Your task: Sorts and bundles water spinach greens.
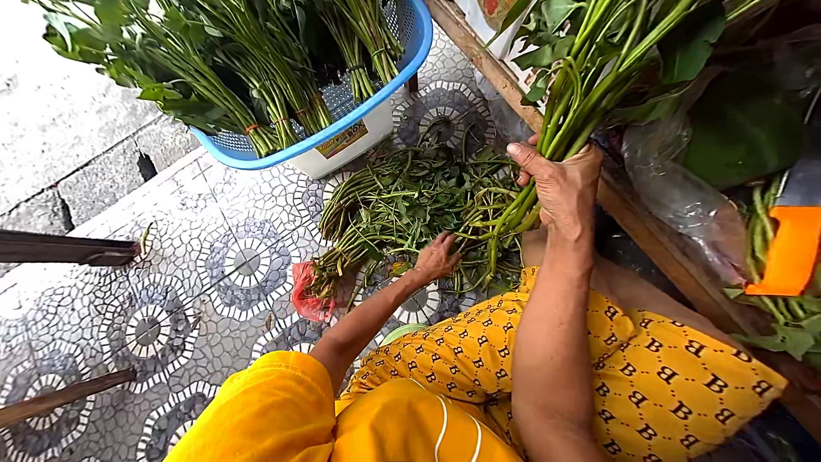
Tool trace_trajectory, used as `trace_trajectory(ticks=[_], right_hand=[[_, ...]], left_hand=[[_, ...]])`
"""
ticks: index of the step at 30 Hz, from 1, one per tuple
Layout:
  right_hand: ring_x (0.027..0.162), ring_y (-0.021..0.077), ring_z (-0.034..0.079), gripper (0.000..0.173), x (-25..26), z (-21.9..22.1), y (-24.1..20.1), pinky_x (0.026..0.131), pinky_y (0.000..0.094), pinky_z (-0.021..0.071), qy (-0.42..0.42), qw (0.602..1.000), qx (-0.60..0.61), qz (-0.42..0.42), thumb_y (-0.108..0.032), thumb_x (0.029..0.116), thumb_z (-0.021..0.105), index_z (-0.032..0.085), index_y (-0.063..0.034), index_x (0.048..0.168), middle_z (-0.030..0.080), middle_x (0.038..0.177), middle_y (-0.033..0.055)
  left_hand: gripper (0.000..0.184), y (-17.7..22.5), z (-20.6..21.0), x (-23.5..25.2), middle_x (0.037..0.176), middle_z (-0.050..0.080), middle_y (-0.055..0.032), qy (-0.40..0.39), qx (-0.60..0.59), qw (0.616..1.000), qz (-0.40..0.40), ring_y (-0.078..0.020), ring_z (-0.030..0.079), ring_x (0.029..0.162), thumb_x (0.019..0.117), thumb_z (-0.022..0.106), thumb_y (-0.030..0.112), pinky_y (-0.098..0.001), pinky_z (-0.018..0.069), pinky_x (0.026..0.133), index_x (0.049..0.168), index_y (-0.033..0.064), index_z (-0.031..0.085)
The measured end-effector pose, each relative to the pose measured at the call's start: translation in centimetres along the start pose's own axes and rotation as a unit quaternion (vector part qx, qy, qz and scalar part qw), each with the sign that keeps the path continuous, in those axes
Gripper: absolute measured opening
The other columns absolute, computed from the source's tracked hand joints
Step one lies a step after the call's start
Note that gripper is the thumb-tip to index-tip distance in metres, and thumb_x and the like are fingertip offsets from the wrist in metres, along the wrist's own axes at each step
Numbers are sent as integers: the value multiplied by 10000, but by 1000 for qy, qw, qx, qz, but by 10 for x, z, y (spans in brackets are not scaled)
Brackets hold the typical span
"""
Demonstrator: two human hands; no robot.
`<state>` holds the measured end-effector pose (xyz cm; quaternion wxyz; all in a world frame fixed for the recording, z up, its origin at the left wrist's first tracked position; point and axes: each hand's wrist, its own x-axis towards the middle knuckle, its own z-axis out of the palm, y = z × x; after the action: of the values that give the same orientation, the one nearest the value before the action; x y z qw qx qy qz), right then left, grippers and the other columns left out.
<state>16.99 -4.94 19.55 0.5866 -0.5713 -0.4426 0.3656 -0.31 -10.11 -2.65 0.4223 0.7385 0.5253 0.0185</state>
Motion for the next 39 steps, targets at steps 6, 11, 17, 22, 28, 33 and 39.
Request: trace_trajectory(ticks=[6,11,17,22,28,33,39], right_hand=[[529,-13,569,279,-1,-5,-3,502,160,533,6,1000,-28,1,-79,828,817,616,-66,1019,629,776,-75],[536,-15,585,276,-1,-5,-5,505,161,543,9,1000,-15,-4,-68,821,816,606,-83,1000,633,772,-86],[543,-19,589,300,1,-1,-7,516,160,551,1,1000,-21,-10,-93,810,826,598,-101,1003,623,775,-104],[528,-12,576,276,0,-2,-3,503,162,540,7,1000,7,-14,-67,820,813,600,-87,993,625,761,-89],[552,-17,589,305,0,-12,-8,520,162,549,12,999,-30,-28,-100,815,825,606,-72,1025,629,803,-81],[563,-7,615,293,-2,-14,-12,523,175,567,25,996,16,-80,-69,812,821,604,-98,1007,656,794,-105],[577,12,625,316,-1,-19,-15,528,194,573,56,990,20,-131,-68,815,820,594,-82,1036,672,810,-93]], left_hand=[[375,-105,-82,-12,1375,562,-283,292,-35,930,-221,-457,565,1258,1056,473,195,-631,485,983,1346,-18,577],[694,-199,-104,-34,1509,391,-368,126,39,941,-312,-573,380,1390,987,657,420,-732,372,1059,1451,-61,467],[1103,-189,-94,-50,1547,365,-319,-33,250,923,-292,-506,355,1435,693,934,439,-674,397,1075,1488,-91,383],[1082,-175,-63,-30,1586,221,-367,-20,277,899,-340,-549,315,1438,783,849,121,-670,465,995,1571,-97,140],[1124,-157,-63,-17,1541,298,-384,-7,245,917,-315,-561,365,1401,760,854,114,-684,472,977,1615,-12,135],[1015,-140,-74,12,1525,349,-366,27,205,927,-313,-559,406,1372,779,833,119,-674,489,958,1599,20,244],[471,-63,-75,38,1445,469,-357,50,234,958,-160,-557,418,1365,941,587,-51,-691,435,1010,1400,-105,496]])
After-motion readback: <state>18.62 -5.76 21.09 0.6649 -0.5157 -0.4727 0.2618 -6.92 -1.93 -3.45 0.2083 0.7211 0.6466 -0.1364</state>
